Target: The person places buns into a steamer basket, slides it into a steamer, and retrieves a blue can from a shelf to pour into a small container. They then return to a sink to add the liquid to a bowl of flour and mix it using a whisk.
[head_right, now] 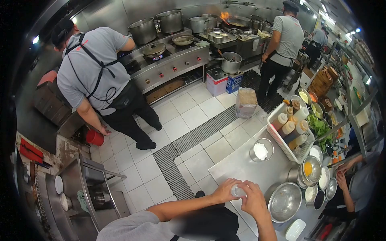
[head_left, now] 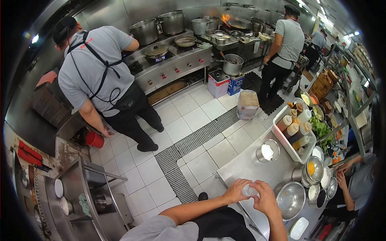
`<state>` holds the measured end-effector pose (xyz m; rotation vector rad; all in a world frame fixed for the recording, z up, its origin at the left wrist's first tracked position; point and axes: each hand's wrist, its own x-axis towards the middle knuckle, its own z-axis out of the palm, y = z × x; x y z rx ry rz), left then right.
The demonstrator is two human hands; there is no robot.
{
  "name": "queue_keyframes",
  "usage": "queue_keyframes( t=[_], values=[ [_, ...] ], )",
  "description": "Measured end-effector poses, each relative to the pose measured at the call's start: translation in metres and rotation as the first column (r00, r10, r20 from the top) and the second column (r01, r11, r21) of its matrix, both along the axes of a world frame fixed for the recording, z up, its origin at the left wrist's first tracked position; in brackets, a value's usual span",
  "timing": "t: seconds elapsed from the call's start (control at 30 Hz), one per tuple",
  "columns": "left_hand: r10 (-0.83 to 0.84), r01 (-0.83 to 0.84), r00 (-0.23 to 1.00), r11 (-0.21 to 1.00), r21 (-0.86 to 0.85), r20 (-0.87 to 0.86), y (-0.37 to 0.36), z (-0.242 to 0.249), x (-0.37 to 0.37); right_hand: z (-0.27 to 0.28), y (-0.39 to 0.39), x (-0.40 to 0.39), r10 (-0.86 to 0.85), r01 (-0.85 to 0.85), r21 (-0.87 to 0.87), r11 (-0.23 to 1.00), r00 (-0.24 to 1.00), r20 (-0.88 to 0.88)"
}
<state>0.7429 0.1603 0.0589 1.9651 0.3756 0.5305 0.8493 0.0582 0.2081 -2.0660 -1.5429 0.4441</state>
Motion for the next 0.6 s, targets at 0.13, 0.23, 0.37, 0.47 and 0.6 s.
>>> queue_keyframes(
  t=[0.13, 0.23, 0.37, 0.47, 0.6],
  values=[
    [-0.023, 0.022, 0.999, 0.999, -0.031, -0.025, 0.001, -0.002, -0.002, 0.010, 0.011, -0.002, 0.279, -0.242, -0.184, 0.953, 0.937, 0.210],
    [-0.078, 0.078, 0.997, 0.997, 0.009, -0.018, 0.003, -0.005, -0.001, 0.009, 0.019, 0.004, 0.348, -0.294, -0.247, 0.923, 0.912, 0.216],
    [-0.068, 0.068, 0.998, 0.997, -0.041, -0.003, 0.007, 0.000, -0.003, 0.003, 0.026, 0.013, 0.220, -0.133, -0.394, 0.909, 0.957, 0.186],
    [-0.085, 0.085, 0.996, 0.996, -0.033, 0.005, 0.006, -0.003, -0.002, 0.008, 0.029, 0.017, 0.266, -0.076, -0.584, 0.808, 0.931, 0.248],
    [-0.048, 0.045, 0.998, 0.995, -0.091, -0.032, 0.005, 0.007, 0.001, 0.019, 0.023, 0.033, 0.251, -0.121, -0.394, 0.911, 0.921, 0.298]
  ],
)
